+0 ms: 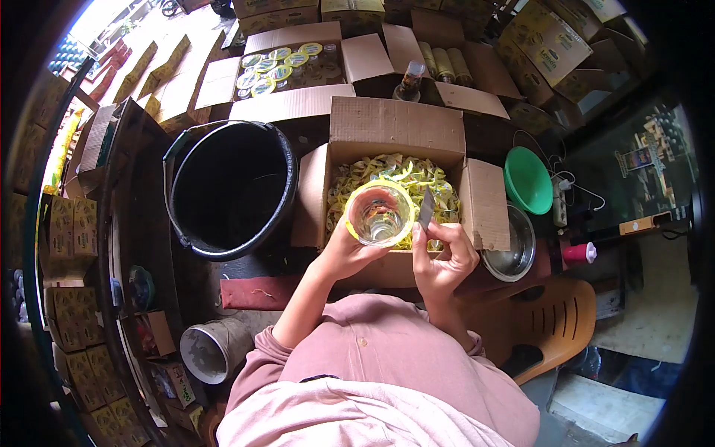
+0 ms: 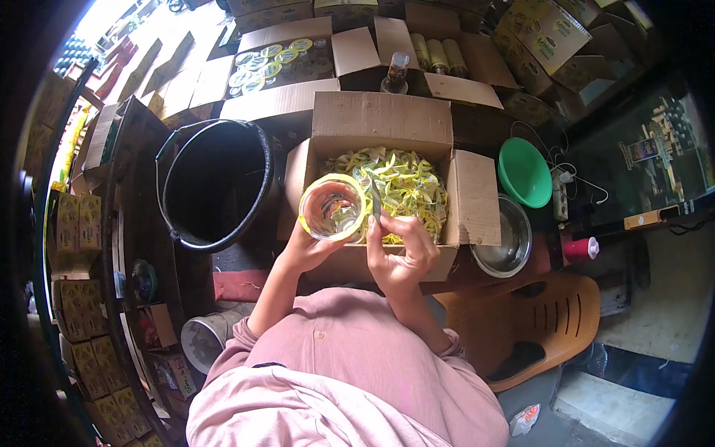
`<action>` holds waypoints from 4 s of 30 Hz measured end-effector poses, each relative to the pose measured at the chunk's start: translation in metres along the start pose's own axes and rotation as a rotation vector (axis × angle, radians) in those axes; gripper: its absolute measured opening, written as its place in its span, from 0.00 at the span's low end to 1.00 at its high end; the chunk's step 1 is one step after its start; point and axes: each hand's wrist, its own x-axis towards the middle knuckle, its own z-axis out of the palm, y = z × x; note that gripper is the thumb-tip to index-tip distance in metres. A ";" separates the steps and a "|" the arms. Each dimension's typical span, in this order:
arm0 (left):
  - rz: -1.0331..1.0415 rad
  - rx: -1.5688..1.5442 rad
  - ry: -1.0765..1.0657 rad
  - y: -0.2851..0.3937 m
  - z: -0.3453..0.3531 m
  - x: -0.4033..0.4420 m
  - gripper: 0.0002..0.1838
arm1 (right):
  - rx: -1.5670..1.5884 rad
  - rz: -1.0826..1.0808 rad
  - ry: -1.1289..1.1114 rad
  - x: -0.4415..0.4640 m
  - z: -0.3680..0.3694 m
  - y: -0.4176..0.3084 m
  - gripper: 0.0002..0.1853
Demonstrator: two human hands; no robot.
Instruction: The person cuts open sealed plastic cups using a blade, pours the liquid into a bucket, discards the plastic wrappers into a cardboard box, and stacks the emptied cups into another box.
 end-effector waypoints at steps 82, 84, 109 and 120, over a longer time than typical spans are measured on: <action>0.004 -0.052 -0.064 -0.010 -0.003 -0.003 0.39 | -0.086 -0.019 -0.035 -0.001 -0.006 0.000 0.07; -0.002 -0.036 -0.066 -0.008 -0.002 -0.002 0.38 | -0.102 -0.033 -0.035 -0.002 -0.006 0.001 0.07; -0.096 0.024 -0.202 0.002 -0.005 -0.005 0.36 | -0.044 -0.028 -0.076 0.002 -0.011 0.004 0.09; -0.085 0.043 -0.249 0.007 -0.010 -0.001 0.34 | -0.029 -0.032 -0.105 0.003 -0.011 0.003 0.11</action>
